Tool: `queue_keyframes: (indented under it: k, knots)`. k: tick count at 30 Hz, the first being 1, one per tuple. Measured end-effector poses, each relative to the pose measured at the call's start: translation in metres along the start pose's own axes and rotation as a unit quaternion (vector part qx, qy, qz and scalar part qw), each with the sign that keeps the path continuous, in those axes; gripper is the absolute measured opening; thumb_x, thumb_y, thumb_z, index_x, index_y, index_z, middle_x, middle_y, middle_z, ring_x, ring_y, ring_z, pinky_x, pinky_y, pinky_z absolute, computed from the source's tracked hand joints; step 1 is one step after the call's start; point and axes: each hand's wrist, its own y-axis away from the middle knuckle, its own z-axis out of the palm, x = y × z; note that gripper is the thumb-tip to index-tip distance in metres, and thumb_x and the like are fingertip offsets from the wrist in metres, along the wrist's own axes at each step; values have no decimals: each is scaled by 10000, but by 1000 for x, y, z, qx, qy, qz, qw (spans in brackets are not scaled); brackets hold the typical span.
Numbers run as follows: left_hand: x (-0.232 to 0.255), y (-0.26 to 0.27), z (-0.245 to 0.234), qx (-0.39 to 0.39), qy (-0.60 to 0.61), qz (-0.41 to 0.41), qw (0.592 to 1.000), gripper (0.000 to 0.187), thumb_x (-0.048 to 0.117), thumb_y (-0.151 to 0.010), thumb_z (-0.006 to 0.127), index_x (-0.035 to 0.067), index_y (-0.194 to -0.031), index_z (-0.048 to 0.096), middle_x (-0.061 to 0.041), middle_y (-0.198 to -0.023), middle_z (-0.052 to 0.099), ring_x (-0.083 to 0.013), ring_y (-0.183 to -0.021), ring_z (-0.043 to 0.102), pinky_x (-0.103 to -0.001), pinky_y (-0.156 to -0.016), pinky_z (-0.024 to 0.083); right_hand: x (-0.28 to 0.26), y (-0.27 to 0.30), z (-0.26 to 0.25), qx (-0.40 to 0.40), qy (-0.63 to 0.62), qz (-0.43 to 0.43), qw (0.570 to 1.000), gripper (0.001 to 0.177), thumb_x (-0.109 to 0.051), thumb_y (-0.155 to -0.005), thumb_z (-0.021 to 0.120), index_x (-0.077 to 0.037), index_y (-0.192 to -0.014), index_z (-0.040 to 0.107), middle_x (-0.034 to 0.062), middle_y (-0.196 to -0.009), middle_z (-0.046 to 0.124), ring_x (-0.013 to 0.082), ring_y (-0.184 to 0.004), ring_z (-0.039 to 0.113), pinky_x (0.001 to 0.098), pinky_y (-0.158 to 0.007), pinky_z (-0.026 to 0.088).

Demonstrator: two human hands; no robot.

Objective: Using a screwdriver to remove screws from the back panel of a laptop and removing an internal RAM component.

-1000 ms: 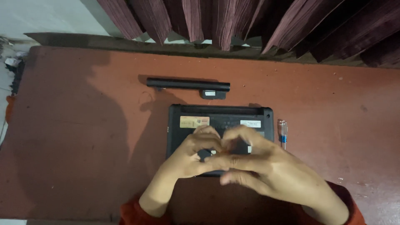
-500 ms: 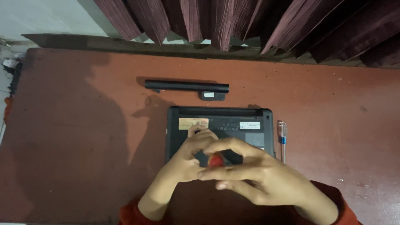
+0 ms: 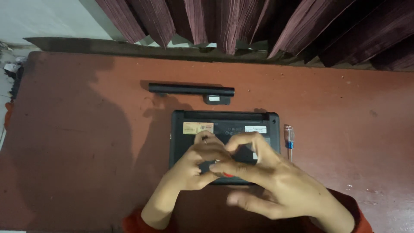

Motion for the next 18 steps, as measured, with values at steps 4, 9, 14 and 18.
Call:
queue_keyframes:
  k: [4, 9, 14, 18]
  knots:
    - [-3, -5, 14, 63, -22, 13, 998, 183, 274, -850, 705, 205, -783, 549, 93, -772, 546, -111, -775, 561, -339, -931, 315, 2, 2, 3, 12, 51, 8, 999, 350, -213, -883, 679, -90, -1209, 641, 96, -1137, 477, 249, -1020, 564, 364, -863, 559]
    - [-5, -10, 37, 144, -23, 9, 989, 343, 197, -854, 646, 196, -673, 354, 76, -623, 366, -103, -629, 416, -344, -913, 299, -5, 7, 5, 25, 46, 2, 999, 311, -39, -861, 641, -112, -1162, 664, 105, -1146, 565, 267, -973, 620, 368, -832, 560]
    - [-10, -15, 59, 339, -216, 90, 911, 358, 228, -921, 515, 147, -646, 301, 0, -604, 323, -159, -585, 351, -349, -713, 310, -10, 11, 6, 64, 148, 48, 986, 378, -200, -862, 718, -38, -1199, 664, 75, -1086, 436, 153, -708, 576, 313, -672, 589]
    - [6, -14, 50, 335, -259, 37, 905, 342, 255, -926, 530, 100, -689, 339, -39, -655, 356, -175, -585, 370, -372, -756, 337, -1, 15, 7, 98, 141, 59, 983, 466, -62, -921, 639, -133, -1365, 517, 88, -1121, 517, 192, -789, 609, 326, -730, 548]
